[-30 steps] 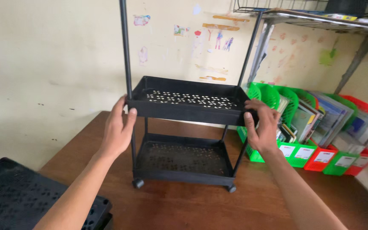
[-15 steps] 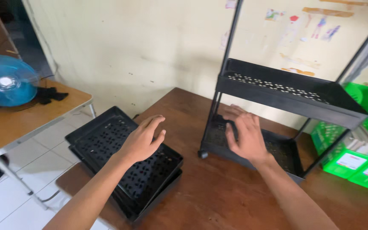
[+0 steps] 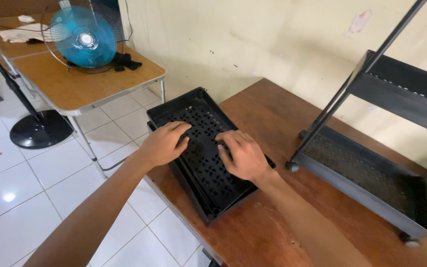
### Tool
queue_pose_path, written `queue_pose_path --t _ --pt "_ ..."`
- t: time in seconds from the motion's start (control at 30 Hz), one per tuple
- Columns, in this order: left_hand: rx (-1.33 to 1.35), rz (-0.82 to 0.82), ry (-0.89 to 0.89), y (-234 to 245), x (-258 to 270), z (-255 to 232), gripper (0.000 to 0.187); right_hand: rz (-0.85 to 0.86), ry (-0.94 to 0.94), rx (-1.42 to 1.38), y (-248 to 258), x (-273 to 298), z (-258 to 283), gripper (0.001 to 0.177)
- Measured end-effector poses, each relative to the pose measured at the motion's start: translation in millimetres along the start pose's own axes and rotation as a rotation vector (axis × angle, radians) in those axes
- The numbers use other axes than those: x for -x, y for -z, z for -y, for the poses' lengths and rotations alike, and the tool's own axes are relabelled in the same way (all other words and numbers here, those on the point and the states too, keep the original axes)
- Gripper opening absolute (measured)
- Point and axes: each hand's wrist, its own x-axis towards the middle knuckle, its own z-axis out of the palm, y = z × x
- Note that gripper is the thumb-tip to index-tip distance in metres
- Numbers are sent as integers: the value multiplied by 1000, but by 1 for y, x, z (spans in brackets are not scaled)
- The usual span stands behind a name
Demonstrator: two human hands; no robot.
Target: The person assembles a black plastic rolling shelf by inserting vertical metal poles into the corner holes of the trays. They secure each pole by pressing it into place and then add additional trays to complete the structure.
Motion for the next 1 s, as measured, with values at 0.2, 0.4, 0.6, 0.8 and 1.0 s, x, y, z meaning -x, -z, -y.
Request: queue_pose_path --t 0.2,0.4,0.6,0.8,1.0 --pt "-119 53 -51 1 30 27 30 305 -344 -189 -46 0 28 21" --pt "-111 151 105 -4 37 26 29 481 -405 -192 -65 2 39 26" --pt "-140 205 147 -3 31 23 29 566 -508 -306 -61 -4 35 28" --pt "-135 351 195 3 21 20 33 621 -601 -348 -64 -3 32 30" --pt "-227 476 34 7 10 16 45 528 -594 -418 -57 -2 22 34"
